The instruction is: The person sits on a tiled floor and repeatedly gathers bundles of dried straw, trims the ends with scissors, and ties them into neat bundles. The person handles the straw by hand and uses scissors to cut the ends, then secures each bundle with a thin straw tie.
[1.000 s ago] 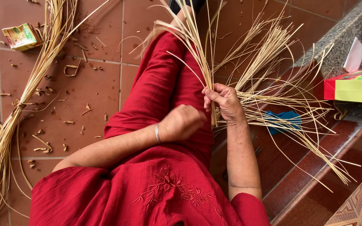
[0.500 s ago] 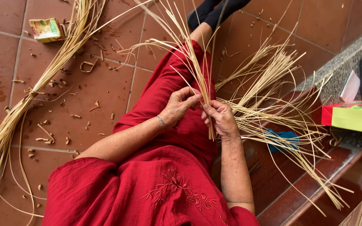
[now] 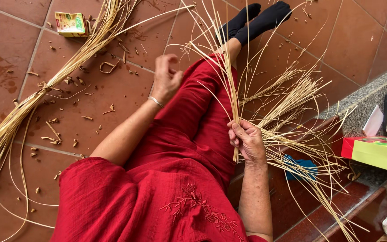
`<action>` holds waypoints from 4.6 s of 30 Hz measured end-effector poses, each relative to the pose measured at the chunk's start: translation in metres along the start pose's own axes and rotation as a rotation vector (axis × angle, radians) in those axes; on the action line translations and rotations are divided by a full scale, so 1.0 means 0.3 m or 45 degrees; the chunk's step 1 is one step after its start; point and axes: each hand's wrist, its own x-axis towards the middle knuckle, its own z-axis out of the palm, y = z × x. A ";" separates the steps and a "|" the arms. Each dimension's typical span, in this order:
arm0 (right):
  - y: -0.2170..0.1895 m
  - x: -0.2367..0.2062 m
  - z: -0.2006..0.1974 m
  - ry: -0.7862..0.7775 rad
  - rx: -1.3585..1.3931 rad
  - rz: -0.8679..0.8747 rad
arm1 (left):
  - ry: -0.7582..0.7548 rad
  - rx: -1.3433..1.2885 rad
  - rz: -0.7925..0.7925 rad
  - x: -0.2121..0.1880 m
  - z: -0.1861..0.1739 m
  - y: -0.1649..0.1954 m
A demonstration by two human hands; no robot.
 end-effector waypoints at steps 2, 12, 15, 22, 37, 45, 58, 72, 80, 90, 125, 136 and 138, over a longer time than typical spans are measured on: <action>-0.010 -0.011 0.008 -0.013 -0.009 -0.007 | 0.015 0.060 0.066 0.082 -0.037 -0.072; -0.059 -0.072 -0.022 0.093 -0.040 -0.158 | -0.096 0.265 -0.326 0.261 -0.067 -0.196; -0.136 -0.098 -0.059 0.180 0.191 -0.448 | -0.206 0.353 -0.387 0.208 -0.162 -0.211; -0.210 -0.049 0.056 0.293 -0.023 -0.502 | -0.429 -0.098 -0.758 0.090 -0.265 -0.133; 0.002 0.146 0.356 -0.391 0.308 0.097 | -0.564 -0.237 0.137 -0.041 -0.149 0.169; 0.048 0.187 0.347 -0.521 0.485 0.209 | -0.694 0.222 0.354 -0.104 -0.164 0.292; 0.114 0.198 0.346 -0.084 0.222 -0.206 | -0.841 0.083 -0.055 -0.134 -0.218 0.339; 0.062 0.162 0.450 0.476 -1.470 -1.309 | -0.844 -0.275 0.011 -0.183 -0.168 0.335; 0.063 0.164 0.461 0.483 -1.416 -1.308 | -0.643 -0.190 0.069 -0.211 -0.142 0.375; 0.082 0.155 0.435 0.208 -0.340 -0.665 | -0.576 -0.195 0.297 -0.190 -0.160 0.388; -0.041 0.175 0.213 0.077 0.264 -0.435 | -0.354 1.588 -0.034 0.101 -0.655 0.295; 0.024 0.218 0.338 -0.008 0.161 -0.358 | -0.352 0.516 1.019 -0.127 -0.299 0.583; 0.027 0.209 0.343 0.035 0.128 -0.329 | -0.542 0.427 0.866 -0.126 -0.241 0.575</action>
